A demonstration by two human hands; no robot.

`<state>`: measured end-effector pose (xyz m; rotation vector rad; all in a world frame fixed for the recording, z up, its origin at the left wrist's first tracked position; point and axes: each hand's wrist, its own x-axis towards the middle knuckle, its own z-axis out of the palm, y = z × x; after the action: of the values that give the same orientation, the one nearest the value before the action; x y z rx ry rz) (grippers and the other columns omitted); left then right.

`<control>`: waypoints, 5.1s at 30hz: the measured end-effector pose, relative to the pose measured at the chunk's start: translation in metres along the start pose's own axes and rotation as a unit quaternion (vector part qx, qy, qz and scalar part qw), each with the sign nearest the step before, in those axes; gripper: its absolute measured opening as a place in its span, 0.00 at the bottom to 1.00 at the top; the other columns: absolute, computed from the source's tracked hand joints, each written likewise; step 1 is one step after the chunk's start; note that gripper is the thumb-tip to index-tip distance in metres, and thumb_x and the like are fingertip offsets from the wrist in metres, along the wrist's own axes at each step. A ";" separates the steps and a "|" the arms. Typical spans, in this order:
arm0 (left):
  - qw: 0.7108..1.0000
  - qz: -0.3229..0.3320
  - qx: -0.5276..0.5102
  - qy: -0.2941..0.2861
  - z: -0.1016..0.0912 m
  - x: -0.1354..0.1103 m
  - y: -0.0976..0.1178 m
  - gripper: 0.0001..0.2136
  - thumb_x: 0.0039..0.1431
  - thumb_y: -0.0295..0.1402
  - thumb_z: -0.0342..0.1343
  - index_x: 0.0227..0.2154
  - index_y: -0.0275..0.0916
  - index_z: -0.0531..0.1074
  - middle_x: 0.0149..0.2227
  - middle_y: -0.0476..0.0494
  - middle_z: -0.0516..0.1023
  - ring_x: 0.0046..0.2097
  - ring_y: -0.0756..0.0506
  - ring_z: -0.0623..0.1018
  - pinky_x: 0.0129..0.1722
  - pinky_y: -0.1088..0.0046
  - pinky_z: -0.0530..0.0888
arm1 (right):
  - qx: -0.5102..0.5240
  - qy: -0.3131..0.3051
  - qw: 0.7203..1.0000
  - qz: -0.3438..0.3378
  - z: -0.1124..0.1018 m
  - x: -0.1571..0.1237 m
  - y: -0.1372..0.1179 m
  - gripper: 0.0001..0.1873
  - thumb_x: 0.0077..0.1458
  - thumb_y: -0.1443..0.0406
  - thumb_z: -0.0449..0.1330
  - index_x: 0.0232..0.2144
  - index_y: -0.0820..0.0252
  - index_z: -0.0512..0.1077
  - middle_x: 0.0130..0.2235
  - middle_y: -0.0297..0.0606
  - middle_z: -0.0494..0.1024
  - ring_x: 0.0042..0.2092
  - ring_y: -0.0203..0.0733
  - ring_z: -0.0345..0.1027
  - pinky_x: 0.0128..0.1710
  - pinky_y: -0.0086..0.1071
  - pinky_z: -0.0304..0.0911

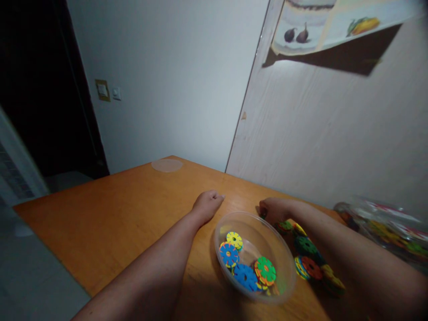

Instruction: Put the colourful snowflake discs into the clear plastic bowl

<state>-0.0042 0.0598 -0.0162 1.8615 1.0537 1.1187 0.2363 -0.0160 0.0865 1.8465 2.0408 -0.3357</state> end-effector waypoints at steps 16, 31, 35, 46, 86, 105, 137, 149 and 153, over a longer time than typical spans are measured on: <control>1.000 -0.004 -0.014 -0.012 0.002 0.000 -0.003 0.20 0.54 0.49 0.51 0.19 0.38 0.61 0.19 0.54 0.61 0.24 0.53 0.61 0.23 0.75 0.52 | 0.162 0.152 0.975 -0.008 -0.016 -0.013 0.003 0.03 0.45 0.67 0.58 0.26 0.60 0.67 0.27 0.35 0.73 0.29 0.37 0.64 0.28 0.28 0.57; 1.000 0.008 0.009 0.001 0.002 0.002 -0.002 0.19 0.55 0.48 0.51 0.20 0.38 0.63 0.20 0.54 0.64 0.24 0.52 0.62 0.23 0.75 0.54 | 0.230 0.154 0.952 -0.129 0.002 -0.062 -0.092 0.03 0.52 0.68 0.55 0.32 0.59 0.69 0.29 0.32 0.72 0.30 0.34 0.63 0.27 0.25 0.55; 1.000 0.006 0.008 0.006 0.002 0.002 -0.002 0.18 0.54 0.47 0.52 0.20 0.38 0.64 0.20 0.54 0.64 0.24 0.52 0.62 0.24 0.76 0.54 | 0.194 0.159 0.963 -0.102 0.009 -0.055 -0.094 0.06 0.50 0.71 0.54 0.32 0.59 0.68 0.27 0.32 0.73 0.29 0.33 0.62 0.26 0.25 0.52; 1.000 -0.002 0.011 0.000 0.003 0.002 -0.003 0.19 0.54 0.48 0.51 0.20 0.38 0.63 0.19 0.54 0.63 0.24 0.53 0.61 0.23 0.76 0.54 | 0.134 0.136 0.977 -0.097 0.011 -0.061 -0.100 0.09 0.45 0.71 0.56 0.32 0.59 0.71 0.29 0.34 0.75 0.29 0.35 0.62 0.27 0.26 0.51; 1.000 -0.003 -0.017 -0.013 0.000 0.002 0.000 0.19 0.54 0.48 0.52 0.19 0.38 0.61 0.19 0.54 0.62 0.23 0.53 0.61 0.23 0.76 0.53 | 0.023 0.096 0.994 0.055 -0.002 -0.076 0.028 0.21 0.44 0.58 0.64 0.42 0.60 0.73 0.41 0.43 0.77 0.39 0.45 0.70 0.35 0.31 0.62; 1.000 0.009 -0.001 -0.017 0.002 0.004 -0.005 0.19 0.55 0.49 0.52 0.20 0.37 0.63 0.20 0.54 0.63 0.24 0.53 0.62 0.23 0.75 0.52 | -0.108 0.160 0.970 -0.149 0.000 -0.090 -0.066 0.25 0.44 0.56 0.66 0.47 0.51 0.74 0.66 0.48 0.56 0.67 0.63 0.42 0.59 0.56 0.47; 1.000 -0.004 -0.019 -0.008 0.001 0.002 0.000 0.18 0.53 0.47 0.53 0.19 0.38 0.61 0.19 0.54 0.61 0.23 0.53 0.60 0.22 0.76 0.52 | -0.061 0.105 0.991 0.049 0.015 -0.063 0.025 0.14 0.43 0.58 0.62 0.34 0.55 0.75 0.35 0.41 0.78 0.35 0.47 0.71 0.29 0.32 0.56; 0.999 -0.011 -0.030 -0.015 0.001 0.001 0.001 0.19 0.53 0.48 0.53 0.19 0.38 0.61 0.19 0.54 0.62 0.23 0.53 0.61 0.23 0.76 0.53 | 0.076 0.183 0.976 -0.089 -0.023 -0.106 -0.028 0.13 0.49 0.59 0.60 0.38 0.57 0.69 0.39 0.38 0.76 0.40 0.43 0.68 0.38 0.31 0.62; 0.999 -0.001 -0.032 -0.016 0.000 0.001 0.001 0.19 0.53 0.48 0.53 0.19 0.38 0.61 0.19 0.54 0.62 0.23 0.53 0.61 0.23 0.76 0.53 | 0.040 0.164 0.978 -0.121 -0.018 -0.108 -0.064 0.14 0.47 0.61 0.62 0.39 0.56 0.71 0.39 0.38 0.76 0.38 0.43 0.68 0.38 0.33 0.62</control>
<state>-0.0038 0.0601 -0.0151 1.8213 0.9901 1.1057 0.1787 -0.1136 0.1443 1.7990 2.5186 -0.1861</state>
